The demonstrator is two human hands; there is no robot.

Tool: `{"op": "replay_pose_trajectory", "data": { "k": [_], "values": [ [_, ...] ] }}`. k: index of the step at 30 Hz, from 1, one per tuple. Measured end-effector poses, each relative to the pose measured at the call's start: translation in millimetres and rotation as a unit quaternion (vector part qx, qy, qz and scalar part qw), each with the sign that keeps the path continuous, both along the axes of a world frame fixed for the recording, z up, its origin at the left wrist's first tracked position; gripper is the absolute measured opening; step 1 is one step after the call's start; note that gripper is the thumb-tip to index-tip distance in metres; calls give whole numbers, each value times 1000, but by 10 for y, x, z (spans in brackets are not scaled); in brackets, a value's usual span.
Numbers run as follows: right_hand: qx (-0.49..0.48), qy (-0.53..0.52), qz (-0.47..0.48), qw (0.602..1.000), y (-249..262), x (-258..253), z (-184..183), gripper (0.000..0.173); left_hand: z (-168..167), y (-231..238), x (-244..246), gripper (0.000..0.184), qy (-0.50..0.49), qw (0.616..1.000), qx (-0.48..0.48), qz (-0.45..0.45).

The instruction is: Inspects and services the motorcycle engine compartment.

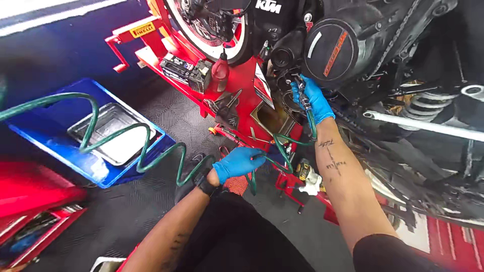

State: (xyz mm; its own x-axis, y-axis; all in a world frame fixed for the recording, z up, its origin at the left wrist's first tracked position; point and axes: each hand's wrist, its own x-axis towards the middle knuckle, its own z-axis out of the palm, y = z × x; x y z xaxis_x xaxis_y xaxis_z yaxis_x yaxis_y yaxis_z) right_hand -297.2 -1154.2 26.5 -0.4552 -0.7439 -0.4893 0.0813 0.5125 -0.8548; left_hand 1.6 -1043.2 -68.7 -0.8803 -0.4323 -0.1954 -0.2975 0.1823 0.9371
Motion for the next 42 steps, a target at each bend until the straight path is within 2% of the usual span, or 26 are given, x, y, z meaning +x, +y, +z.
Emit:
{"op": "replay_pose_trajectory", "data": {
  "k": [6, 16, 23, 29, 35, 42],
  "values": [
    [-58, 36, -6, 998, 26, 84, 27, 37, -3, -103, 76, 42, 12, 1000, -2, 6],
    [-1, 28, -2, 1000, -121, 9, -44, 40, -16, -118, 77, 42, 24, 1000, 19, 7],
    [-4, 21, -8, 1000, -149, 69, -40, 41, 28, -195, 82, 42, 7, 1000, 2, 4],
    [-41, 22, -52, 998, -107, 187, -6, 38, 16, -274, 111, 43, 7, 1000, -2, 9],
    [-29, -11, -49, 998, -132, 172, -19, 38, 27, -302, 112, 43, 9, 1000, 1, 4],
    [-8, 11, -45, 999, -150, 161, -17, 40, 44, -357, 115, 42, 8, 1000, 7, -5]
  ]
}}
